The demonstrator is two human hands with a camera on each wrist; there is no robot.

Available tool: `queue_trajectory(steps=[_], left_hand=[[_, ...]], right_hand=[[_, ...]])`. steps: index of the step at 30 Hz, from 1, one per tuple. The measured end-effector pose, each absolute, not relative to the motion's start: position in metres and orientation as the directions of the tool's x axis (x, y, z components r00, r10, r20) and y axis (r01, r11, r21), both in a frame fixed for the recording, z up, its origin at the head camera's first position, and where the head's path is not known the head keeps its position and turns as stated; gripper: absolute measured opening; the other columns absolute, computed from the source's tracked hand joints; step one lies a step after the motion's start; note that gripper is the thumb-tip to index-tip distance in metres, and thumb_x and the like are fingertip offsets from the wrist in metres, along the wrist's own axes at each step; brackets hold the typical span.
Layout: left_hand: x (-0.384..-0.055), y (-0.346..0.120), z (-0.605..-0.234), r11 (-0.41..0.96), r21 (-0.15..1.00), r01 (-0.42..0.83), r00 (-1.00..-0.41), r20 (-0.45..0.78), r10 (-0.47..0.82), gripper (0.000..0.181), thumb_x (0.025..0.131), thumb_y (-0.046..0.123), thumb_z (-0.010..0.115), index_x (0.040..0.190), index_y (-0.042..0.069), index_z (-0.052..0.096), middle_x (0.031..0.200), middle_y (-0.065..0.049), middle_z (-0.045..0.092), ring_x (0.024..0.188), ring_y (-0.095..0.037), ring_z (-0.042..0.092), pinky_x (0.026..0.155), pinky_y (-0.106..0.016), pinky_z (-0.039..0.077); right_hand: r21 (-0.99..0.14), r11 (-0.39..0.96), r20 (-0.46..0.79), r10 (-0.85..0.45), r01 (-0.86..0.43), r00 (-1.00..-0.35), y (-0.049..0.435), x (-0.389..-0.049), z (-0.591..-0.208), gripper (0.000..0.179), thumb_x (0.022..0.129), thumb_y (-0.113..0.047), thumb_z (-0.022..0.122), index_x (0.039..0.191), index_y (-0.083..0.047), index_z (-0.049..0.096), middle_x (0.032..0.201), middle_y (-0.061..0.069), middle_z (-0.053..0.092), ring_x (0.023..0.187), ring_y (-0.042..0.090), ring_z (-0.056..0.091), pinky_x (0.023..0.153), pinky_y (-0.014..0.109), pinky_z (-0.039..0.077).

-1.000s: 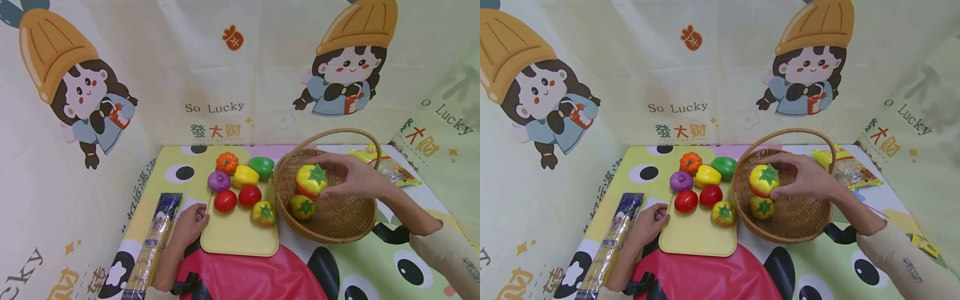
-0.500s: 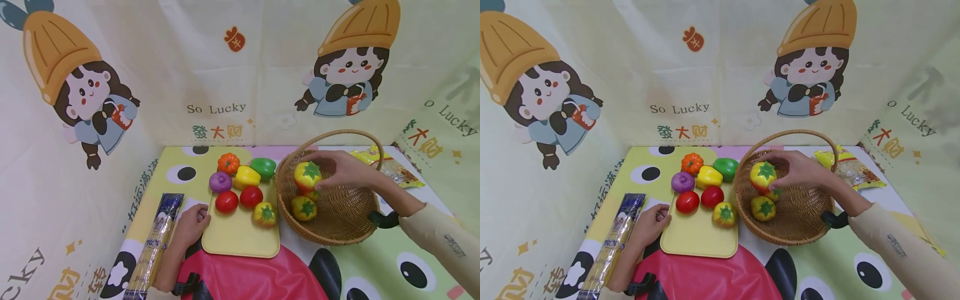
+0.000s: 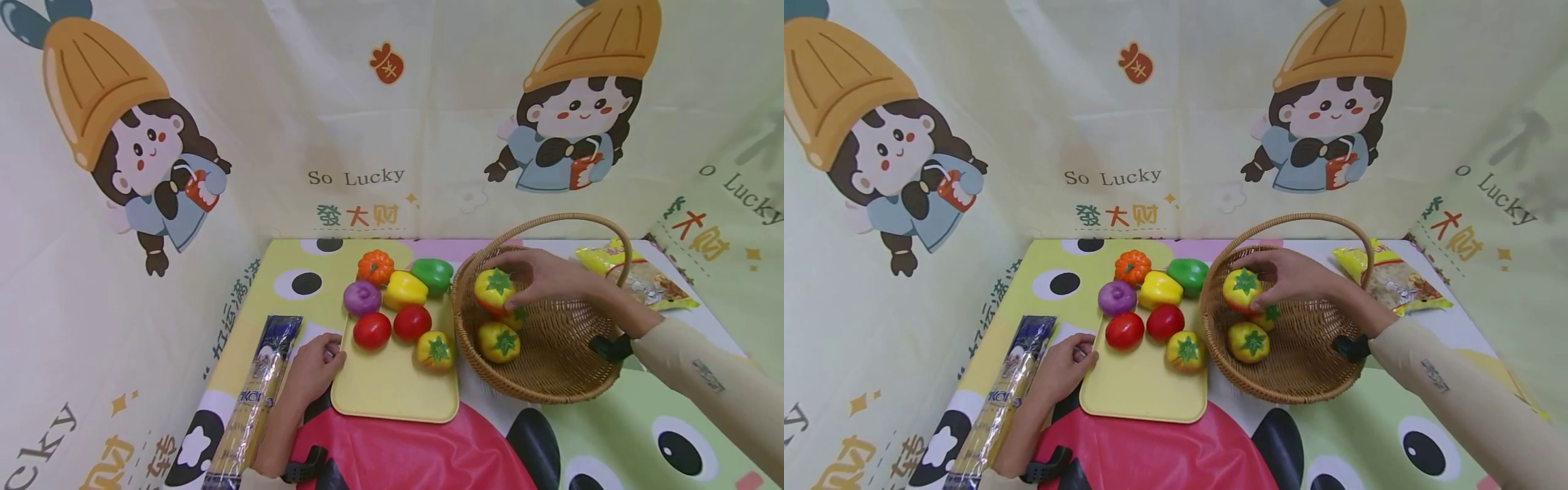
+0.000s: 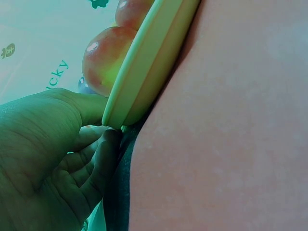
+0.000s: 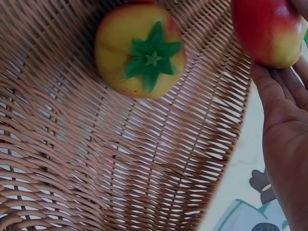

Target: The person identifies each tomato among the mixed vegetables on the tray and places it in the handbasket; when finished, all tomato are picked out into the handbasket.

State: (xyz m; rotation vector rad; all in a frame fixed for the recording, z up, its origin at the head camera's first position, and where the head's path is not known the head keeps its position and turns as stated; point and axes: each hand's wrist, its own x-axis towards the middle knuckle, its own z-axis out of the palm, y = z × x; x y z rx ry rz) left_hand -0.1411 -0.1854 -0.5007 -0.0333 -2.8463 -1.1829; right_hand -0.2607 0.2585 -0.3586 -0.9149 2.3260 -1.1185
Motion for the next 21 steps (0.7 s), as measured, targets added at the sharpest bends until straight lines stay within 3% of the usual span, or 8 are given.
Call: queue_trajectory(steps=[4, 12, 17, 21], left_hand=[[-0.141, -0.185, -0.500, 0.705, 0.708, 0.047, -0.998, 0.069, -0.004, 0.027, 0.088, 0.014, 0.070, 0.112, 0.003, 0.068, 0.084, 0.002, 0.061, 0.072, -0.011, 0.057, 0.072, -0.034, 0.050], [-0.141, -0.185, -0.500, 0.706, 0.706, 0.055, -0.997, 0.079, -0.002, 0.026, 0.088, 0.014, 0.070, 0.112, 0.004, 0.068, 0.083, 0.003, 0.061, 0.072, -0.010, 0.057, 0.072, -0.034, 0.049], [-0.141, -0.186, -0.501, 0.704, 0.708, 0.058, -0.997, 0.080, 0.001, 0.026, 0.087, 0.014, 0.071, 0.111, 0.004, 0.068, 0.083, 0.004, 0.060, 0.072, -0.010, 0.056, 0.072, -0.033, 0.049], [-0.141, -0.186, -0.501, 0.705, 0.708, 0.055, -0.997, 0.080, -0.002, 0.026, 0.087, 0.014, 0.071, 0.111, 0.004, 0.068, 0.083, 0.004, 0.061, 0.072, -0.010, 0.057, 0.072, -0.034, 0.049]], right_hand=[[-0.807, 0.451, -0.074, -0.717, -0.381, -0.693, 0.256, -0.265, -0.362, 0.069, 0.076, -0.023, 0.087, 0.137, -0.013, 0.056, 0.135, 0.009, 0.047, 0.121, 0.029, 0.055, 0.095, 0.035, 0.048], [-0.702, 0.554, -0.083, -0.688, -0.448, -0.721, 0.253, -0.270, -0.368, 0.070, 0.073, -0.037, 0.088, 0.134, -0.018, 0.060, 0.125, 0.006, 0.048, 0.116, 0.026, 0.058, 0.093, 0.038, 0.049], [-0.764, 0.511, -0.111, -0.705, -0.394, -0.700, 0.252, -0.274, -0.376, 0.069, 0.074, -0.029, 0.088, 0.136, -0.015, 0.059, 0.122, 0.010, 0.046, 0.117, 0.027, 0.056, 0.093, 0.034, 0.049], [-0.784, 0.476, -0.106, -0.735, -0.399, -0.670, 0.251, -0.281, -0.385, 0.071, 0.077, -0.028, 0.086, 0.138, -0.012, 0.056, 0.131, 0.007, 0.053, 0.119, 0.026, 0.056, 0.094, 0.032, 0.048]])
